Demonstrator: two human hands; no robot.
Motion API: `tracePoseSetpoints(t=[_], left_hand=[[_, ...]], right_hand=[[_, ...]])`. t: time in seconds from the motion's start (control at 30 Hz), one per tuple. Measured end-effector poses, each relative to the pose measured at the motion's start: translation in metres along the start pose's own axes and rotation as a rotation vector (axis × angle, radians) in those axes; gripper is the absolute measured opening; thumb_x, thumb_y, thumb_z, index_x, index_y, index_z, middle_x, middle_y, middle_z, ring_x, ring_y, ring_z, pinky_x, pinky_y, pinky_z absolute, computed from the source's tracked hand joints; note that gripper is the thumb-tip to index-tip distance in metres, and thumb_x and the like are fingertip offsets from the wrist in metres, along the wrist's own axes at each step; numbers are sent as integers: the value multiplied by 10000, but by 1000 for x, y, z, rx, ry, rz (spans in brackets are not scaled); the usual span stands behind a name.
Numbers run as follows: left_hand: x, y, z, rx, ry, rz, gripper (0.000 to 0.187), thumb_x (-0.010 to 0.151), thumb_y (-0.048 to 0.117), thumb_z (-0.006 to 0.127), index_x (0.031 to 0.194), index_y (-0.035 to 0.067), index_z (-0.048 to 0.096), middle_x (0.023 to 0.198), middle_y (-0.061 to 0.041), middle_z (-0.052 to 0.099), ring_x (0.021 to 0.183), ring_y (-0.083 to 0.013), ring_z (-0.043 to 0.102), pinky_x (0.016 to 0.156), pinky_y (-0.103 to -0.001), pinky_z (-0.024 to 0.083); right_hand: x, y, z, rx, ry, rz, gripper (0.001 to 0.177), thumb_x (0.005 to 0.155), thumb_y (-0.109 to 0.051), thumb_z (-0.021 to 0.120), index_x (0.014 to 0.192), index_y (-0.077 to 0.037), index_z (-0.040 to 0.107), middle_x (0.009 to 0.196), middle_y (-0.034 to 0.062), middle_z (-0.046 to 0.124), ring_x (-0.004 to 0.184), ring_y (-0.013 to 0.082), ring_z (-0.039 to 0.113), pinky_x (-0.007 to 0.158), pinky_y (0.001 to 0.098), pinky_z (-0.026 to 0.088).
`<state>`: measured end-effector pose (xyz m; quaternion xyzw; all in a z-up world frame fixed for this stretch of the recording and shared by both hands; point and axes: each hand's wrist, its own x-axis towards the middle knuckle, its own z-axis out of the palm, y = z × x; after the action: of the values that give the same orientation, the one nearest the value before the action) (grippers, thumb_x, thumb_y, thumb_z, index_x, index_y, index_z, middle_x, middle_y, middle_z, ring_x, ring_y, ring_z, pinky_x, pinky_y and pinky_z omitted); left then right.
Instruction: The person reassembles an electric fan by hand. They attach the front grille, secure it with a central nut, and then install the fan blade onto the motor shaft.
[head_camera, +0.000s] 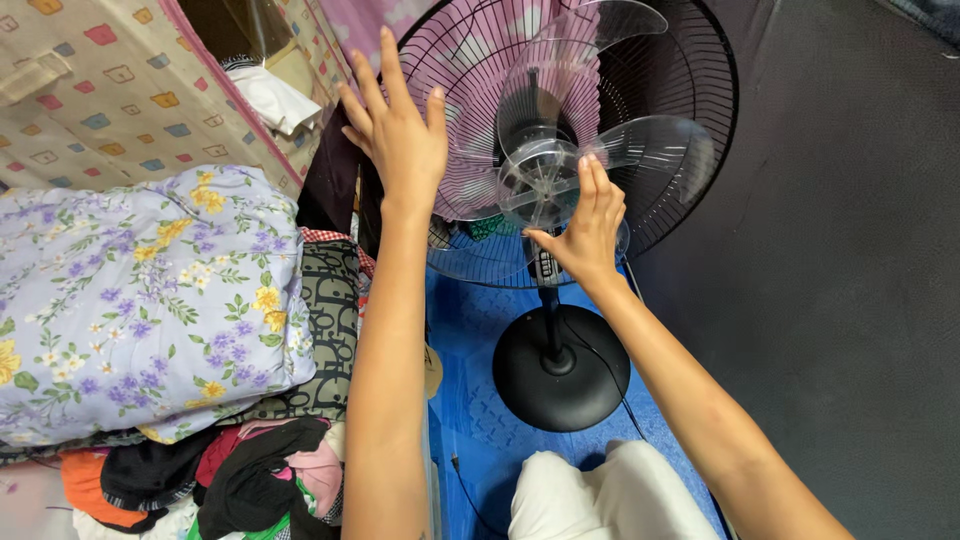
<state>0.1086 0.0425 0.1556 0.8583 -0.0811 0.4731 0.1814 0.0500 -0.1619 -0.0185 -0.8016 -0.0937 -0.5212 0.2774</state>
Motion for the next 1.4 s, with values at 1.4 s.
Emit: tracePoseSetpoints(t=[1.4], left_hand=[[5, -20, 16, -151, 45, 27, 843, 916, 367, 829, 1556, 276, 288, 1423, -140, 413, 1266, -451, 433, 992, -663, 397]], right_hand=[[16, 10, 30, -113, -21, 25, 1415, 574, -467, 1024, 1606, -29, 161, 1625, 150, 244, 1229, 333, 439, 972, 494, 342]])
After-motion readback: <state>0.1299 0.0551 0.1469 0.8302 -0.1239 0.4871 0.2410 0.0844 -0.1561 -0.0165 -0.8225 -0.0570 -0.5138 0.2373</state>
